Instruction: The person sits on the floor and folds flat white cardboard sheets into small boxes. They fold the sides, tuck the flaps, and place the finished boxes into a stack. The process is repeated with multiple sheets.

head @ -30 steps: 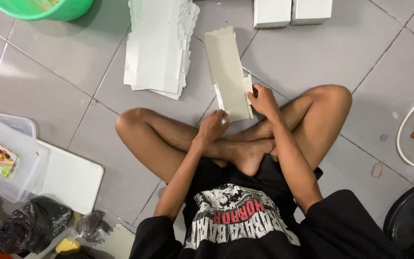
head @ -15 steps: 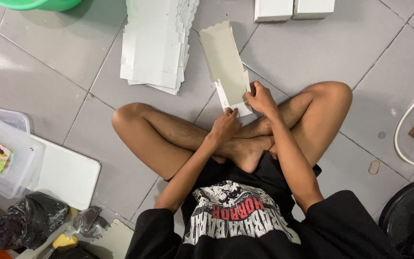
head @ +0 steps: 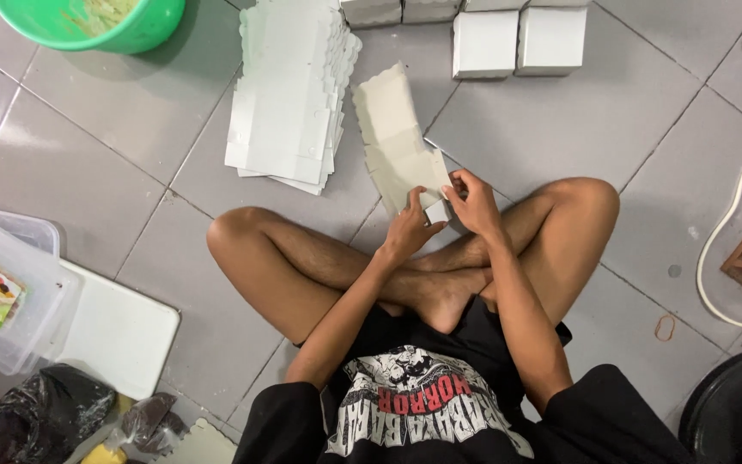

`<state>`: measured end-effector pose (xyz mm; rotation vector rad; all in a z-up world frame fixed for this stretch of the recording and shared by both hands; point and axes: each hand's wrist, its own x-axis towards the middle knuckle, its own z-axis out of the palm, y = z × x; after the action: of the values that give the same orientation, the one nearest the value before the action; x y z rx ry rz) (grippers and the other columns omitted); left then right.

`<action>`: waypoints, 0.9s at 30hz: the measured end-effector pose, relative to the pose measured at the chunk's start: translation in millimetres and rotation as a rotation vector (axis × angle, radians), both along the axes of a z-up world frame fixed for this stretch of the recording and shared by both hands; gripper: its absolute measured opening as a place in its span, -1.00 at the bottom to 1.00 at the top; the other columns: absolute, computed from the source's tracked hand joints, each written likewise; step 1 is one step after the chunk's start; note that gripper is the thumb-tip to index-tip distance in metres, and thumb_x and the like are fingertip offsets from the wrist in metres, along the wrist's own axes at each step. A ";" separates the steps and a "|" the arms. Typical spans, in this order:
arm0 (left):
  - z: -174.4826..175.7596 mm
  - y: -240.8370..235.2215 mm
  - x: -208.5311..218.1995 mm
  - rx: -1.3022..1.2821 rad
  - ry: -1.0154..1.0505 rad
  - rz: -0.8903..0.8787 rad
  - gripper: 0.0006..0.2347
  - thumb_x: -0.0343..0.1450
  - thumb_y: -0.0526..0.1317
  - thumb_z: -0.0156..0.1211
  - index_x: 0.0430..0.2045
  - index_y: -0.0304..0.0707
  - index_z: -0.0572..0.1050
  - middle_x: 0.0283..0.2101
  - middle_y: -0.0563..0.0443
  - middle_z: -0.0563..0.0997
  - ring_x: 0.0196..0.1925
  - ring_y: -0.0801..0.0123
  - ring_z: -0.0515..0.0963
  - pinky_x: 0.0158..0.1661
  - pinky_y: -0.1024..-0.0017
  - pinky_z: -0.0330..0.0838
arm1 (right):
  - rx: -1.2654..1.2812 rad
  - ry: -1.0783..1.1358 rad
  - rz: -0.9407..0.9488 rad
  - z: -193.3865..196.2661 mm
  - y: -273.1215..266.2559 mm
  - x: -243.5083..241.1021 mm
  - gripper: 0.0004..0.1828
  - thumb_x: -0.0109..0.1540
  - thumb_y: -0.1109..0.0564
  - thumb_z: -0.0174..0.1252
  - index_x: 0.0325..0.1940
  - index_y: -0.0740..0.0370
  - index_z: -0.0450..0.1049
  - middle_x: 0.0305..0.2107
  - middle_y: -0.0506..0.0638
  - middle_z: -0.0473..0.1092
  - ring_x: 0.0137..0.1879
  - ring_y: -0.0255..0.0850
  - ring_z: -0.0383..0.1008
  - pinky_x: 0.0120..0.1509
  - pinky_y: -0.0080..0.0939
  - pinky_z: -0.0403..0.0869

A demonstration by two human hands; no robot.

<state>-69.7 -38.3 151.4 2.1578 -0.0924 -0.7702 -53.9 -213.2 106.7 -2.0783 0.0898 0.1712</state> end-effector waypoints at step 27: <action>1.2 -1.1 44.0 -1.120 0.445 0.789 -0.66 0.36 -0.53 0.24 -0.01 -0.65 0.32 -0.17 -0.18 0.47 -0.25 0.22 0.60 -0.11 0.30 0.68 | -0.174 -0.603 0.123 13.6 12.7 8.2 -0.88 0.25 0.18 0.31 -0.17 0.14 0.51 0.07 0.01 0.39 0.01 -0.06 0.51 0.08 -0.09 0.51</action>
<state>-25.6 -39.4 152.6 0.8045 0.4383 -0.4967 -45.7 -200.5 120.3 -2.2229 -0.4023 -0.4047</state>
